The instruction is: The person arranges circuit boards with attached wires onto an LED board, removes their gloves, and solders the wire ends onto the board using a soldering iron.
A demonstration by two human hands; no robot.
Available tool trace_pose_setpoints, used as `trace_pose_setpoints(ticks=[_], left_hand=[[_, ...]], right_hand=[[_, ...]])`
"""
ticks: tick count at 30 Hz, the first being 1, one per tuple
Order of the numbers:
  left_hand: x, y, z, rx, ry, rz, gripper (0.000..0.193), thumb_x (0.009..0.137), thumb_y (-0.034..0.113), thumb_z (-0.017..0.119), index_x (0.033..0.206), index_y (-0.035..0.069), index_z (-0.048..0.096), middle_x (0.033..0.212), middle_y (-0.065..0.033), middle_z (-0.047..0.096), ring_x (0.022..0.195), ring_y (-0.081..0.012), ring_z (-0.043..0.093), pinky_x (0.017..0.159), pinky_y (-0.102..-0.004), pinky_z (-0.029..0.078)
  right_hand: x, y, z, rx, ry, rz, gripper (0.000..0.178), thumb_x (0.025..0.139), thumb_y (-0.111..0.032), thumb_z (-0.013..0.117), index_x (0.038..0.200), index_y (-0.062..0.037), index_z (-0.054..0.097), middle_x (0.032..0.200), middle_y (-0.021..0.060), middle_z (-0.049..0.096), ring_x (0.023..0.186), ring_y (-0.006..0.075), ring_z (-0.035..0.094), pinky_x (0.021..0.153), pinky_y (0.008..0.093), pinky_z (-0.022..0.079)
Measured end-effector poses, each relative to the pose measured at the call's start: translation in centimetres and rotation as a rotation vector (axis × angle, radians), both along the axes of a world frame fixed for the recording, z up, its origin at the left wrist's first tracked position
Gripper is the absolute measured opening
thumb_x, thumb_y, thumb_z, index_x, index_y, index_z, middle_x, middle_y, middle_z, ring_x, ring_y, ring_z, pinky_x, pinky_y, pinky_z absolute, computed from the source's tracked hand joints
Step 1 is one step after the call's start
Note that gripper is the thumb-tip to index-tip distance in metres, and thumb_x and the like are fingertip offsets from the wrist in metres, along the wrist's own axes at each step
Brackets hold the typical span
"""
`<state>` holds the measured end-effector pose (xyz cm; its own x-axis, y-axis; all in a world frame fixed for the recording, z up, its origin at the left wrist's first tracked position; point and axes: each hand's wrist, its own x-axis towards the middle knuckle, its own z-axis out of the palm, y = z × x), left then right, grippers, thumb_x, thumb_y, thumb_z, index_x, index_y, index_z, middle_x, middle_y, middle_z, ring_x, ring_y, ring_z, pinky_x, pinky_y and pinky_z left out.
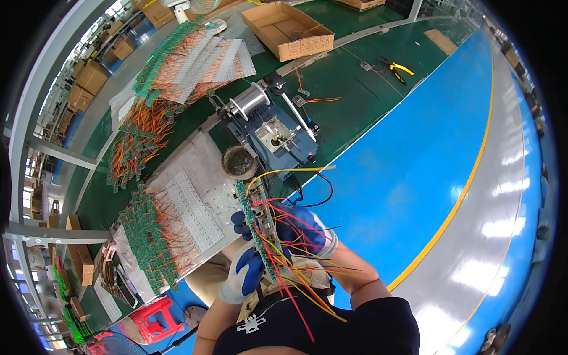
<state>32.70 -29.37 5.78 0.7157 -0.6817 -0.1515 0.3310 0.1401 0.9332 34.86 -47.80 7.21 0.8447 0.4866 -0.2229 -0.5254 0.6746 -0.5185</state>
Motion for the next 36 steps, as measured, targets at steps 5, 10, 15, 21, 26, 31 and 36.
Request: trace_pose_setpoints(ticks=[5,10,15,21,26,31,36], left_hand=[[-0.6,-1.4,1.0,-0.484,0.635,-0.052,0.032,0.092,0.021,0.048,0.115,-0.001,0.05,0.1,-0.0091,0.059,0.089,-0.0188,0.058,0.08,-0.0307,0.047],[-2.5,-1.7,-4.0,-0.45,0.874,0.121,0.026,0.09,0.025,0.051,0.102,0.002,0.052,0.091,-0.0076,0.055,0.085,-0.0198,0.053,0.082,-0.0349,0.041],[-2.0,-3.7,-1.8,-0.373,0.494,-0.028,0.029,0.09,0.029,0.05,0.095,0.001,0.053,0.09,-0.0093,0.053,0.088,-0.0228,0.049,0.082,-0.0369,0.039],[-2.3,-5.1,-4.8,-0.841,0.804,-0.072,0.035,0.09,0.031,0.048,0.107,0.001,0.055,0.1,-0.0141,0.056,0.097,-0.0276,0.05,0.088,-0.0415,0.039],[-1.2,-7.3,-2.4,-1.0,1.299,-0.069,0.044,0.09,0.038,0.047,0.116,0.002,0.052,0.106,-0.0111,0.058,0.098,-0.0249,0.055,0.091,-0.0416,0.042],[-0.7,-7.5,-1.8,-0.96,0.951,-0.183,0.062,0.091,0.052,0.041,0.128,0.003,0.044,0.121,-0.0135,0.054,0.108,-0.0252,0.054,0.094,-0.0415,0.04],[0.0,-6.4,-2.5,-0.801,0.651,-0.302,0.075,0.09,0.06,0.029,0.124,-0.005,0.045,0.121,-0.0164,0.053,0.108,-0.0263,0.052,0.095,-0.04,0.038]], right_hand=[[-0.3,0.5,-6.4,0.497,-0.048,-0.055,0.099,0.075,-0.07,0.049,0.141,-0.0015,0.02,0.135,0.0224,0.038,0.113,0.0339,0.051,0.094,0.052,0.04],[0.1,1.1,-6.0,0.287,-0.057,-0.225,0.092,0.067,-0.057,0.07,0.133,-0.0024,0.036,0.122,0.0183,0.052,0.106,0.0286,0.056,0.09,0.0422,0.047],[-0.1,0.9,-4.0,0.145,0.153,-0.306,0.081,0.072,-0.051,0.069,0.13,-0.0012,0.041,0.115,0.0167,0.057,0.099,0.027,0.06,0.084,0.0384,0.05],[-1.1,-0.2,-4.5,0.221,0.116,-0.367,0.061,0.078,-0.033,0.066,0.127,-0.0042,0.046,0.113,0.0164,0.058,0.089,0.0267,0.063,0.071,0.0383,0.055],[-1.3,-1.5,-4.9,0.111,-0.012,-0.537,0.062,0.08,-0.035,0.065,0.129,-0.0052,0.042,0.114,0.0127,0.056,0.095,0.0249,0.058,0.077,0.0381,0.05],[0.2,-3.2,-4.2,0.551,-0.177,-0.389,0.041,0.084,-0.022,0.056,0.122,-0.0091,0.045,0.11,0.0096,0.056,0.09,0.0251,0.061,0.064,0.0359,0.052],[3.0,-6.2,-2.2,0.616,-0.338,-0.409,0.04,0.089,-0.024,0.055,0.125,-0.0111,0.045,0.115,0.0033,0.053,0.093,0.0179,0.06,0.066,0.0314,0.051]])
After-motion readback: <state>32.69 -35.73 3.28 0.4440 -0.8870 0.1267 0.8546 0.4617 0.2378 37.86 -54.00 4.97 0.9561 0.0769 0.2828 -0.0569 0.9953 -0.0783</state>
